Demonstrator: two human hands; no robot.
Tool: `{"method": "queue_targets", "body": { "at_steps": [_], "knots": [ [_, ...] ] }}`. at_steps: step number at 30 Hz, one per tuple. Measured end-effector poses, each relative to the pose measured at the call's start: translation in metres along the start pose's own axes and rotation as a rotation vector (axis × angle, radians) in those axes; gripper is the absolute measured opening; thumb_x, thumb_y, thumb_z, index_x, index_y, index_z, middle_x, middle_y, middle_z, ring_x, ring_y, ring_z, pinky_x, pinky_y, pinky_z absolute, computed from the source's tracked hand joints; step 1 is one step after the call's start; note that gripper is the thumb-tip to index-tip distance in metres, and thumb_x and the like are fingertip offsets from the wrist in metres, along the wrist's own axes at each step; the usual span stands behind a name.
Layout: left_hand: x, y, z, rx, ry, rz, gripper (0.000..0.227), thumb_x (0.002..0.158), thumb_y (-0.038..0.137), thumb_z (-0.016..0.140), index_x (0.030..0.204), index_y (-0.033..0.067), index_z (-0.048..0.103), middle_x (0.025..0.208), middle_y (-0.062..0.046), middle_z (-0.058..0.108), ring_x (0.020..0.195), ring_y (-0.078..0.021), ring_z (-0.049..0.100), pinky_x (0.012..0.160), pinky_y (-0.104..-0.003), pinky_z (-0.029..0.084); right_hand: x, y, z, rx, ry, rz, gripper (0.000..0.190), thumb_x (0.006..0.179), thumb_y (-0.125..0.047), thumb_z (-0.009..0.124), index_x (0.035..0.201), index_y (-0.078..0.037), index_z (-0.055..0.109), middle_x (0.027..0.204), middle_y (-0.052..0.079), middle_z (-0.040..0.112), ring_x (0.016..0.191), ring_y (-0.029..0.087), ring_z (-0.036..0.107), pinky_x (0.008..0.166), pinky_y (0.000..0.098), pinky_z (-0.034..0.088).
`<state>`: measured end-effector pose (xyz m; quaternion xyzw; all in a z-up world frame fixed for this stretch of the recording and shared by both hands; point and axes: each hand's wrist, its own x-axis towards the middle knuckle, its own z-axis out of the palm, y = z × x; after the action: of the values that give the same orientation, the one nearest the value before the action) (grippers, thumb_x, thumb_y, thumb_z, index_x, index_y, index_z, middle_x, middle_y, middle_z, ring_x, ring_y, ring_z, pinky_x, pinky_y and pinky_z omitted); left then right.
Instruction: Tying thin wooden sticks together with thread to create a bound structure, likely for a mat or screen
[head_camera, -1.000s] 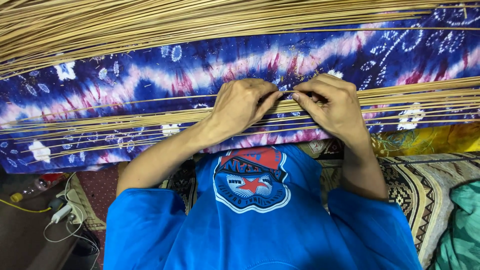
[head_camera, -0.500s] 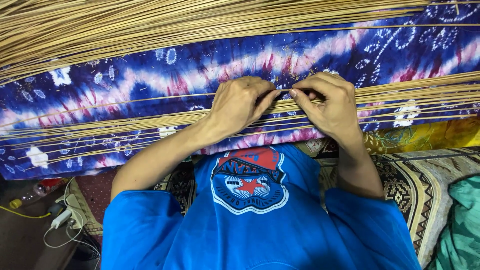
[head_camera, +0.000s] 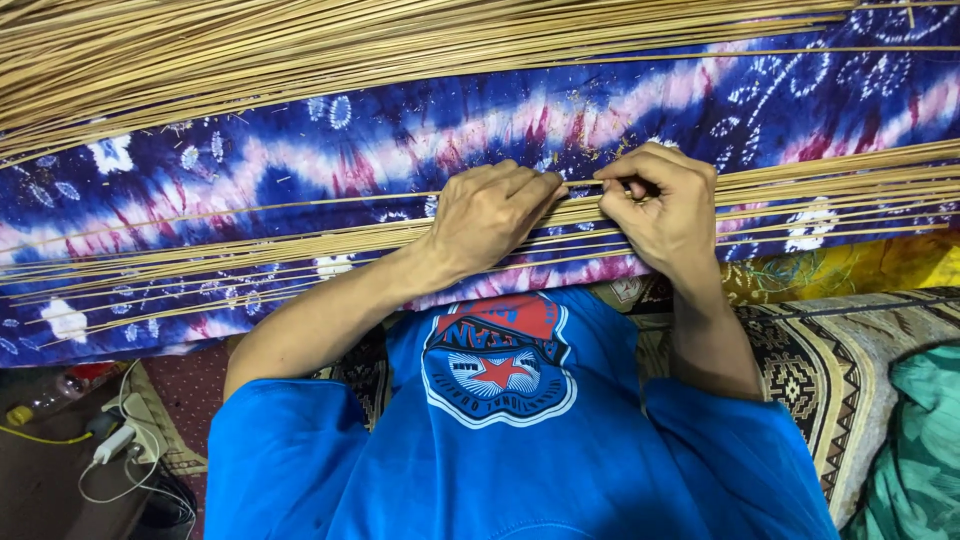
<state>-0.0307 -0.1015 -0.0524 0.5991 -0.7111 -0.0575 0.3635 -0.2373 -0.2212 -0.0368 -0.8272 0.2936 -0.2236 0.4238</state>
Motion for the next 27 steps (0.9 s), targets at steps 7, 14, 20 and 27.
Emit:
{"method": "queue_targets", "body": {
  "at_steps": [7, 14, 20, 27],
  "knots": [
    [-0.005, -0.011, 0.009, -0.089, -0.024, -0.041, 0.011, 0.100, 0.015, 0.067, 0.094, 0.0083, 0.074, 0.071, -0.005, 0.069, 0.067, -0.0203, 0.070, 0.059, -0.029, 0.056, 0.004, 0.001, 0.000, -0.046, -0.034, -0.042, 0.010, 0.090, 0.004, 0.071, 0.093, -0.002, 0.078, 0.072, 0.014, 0.064, 0.059, 0.029, 0.060, 0.064, 0.0396, 0.049],
    [-0.006, -0.016, 0.002, -0.219, -0.104, -0.136, 0.013, 0.097, 0.017, 0.068, 0.099, 0.0058, 0.075, 0.074, -0.009, 0.070, 0.071, -0.0273, 0.072, 0.061, -0.035, 0.058, 0.007, 0.000, 0.008, -0.079, 0.013, -0.081, 0.016, 0.096, 0.001, 0.064, 0.095, -0.005, 0.079, 0.073, 0.013, 0.064, 0.065, 0.037, 0.063, 0.069, 0.0437, 0.050],
    [-0.002, -0.012, -0.004, -0.277, -0.132, -0.208, 0.016, 0.096, 0.017, 0.069, 0.101, 0.0038, 0.075, 0.077, -0.013, 0.072, 0.074, -0.0327, 0.074, 0.062, -0.040, 0.059, 0.010, -0.007, 0.010, -0.130, 0.050, -0.111, 0.013, 0.105, -0.001, 0.066, 0.105, -0.005, 0.078, 0.075, 0.013, 0.066, 0.071, 0.037, 0.067, 0.071, 0.0444, 0.052],
    [0.001, -0.005, -0.010, -0.288, -0.158, -0.286, 0.020, 0.095, 0.024, 0.071, 0.101, 0.0052, 0.075, 0.078, -0.014, 0.073, 0.077, -0.0340, 0.074, 0.066, -0.042, 0.060, 0.007, -0.010, 0.011, -0.086, 0.087, -0.131, 0.013, 0.101, -0.015, 0.085, 0.100, -0.004, 0.078, 0.076, 0.011, 0.070, 0.066, 0.030, 0.066, 0.070, 0.0418, 0.048]
  ]
}}
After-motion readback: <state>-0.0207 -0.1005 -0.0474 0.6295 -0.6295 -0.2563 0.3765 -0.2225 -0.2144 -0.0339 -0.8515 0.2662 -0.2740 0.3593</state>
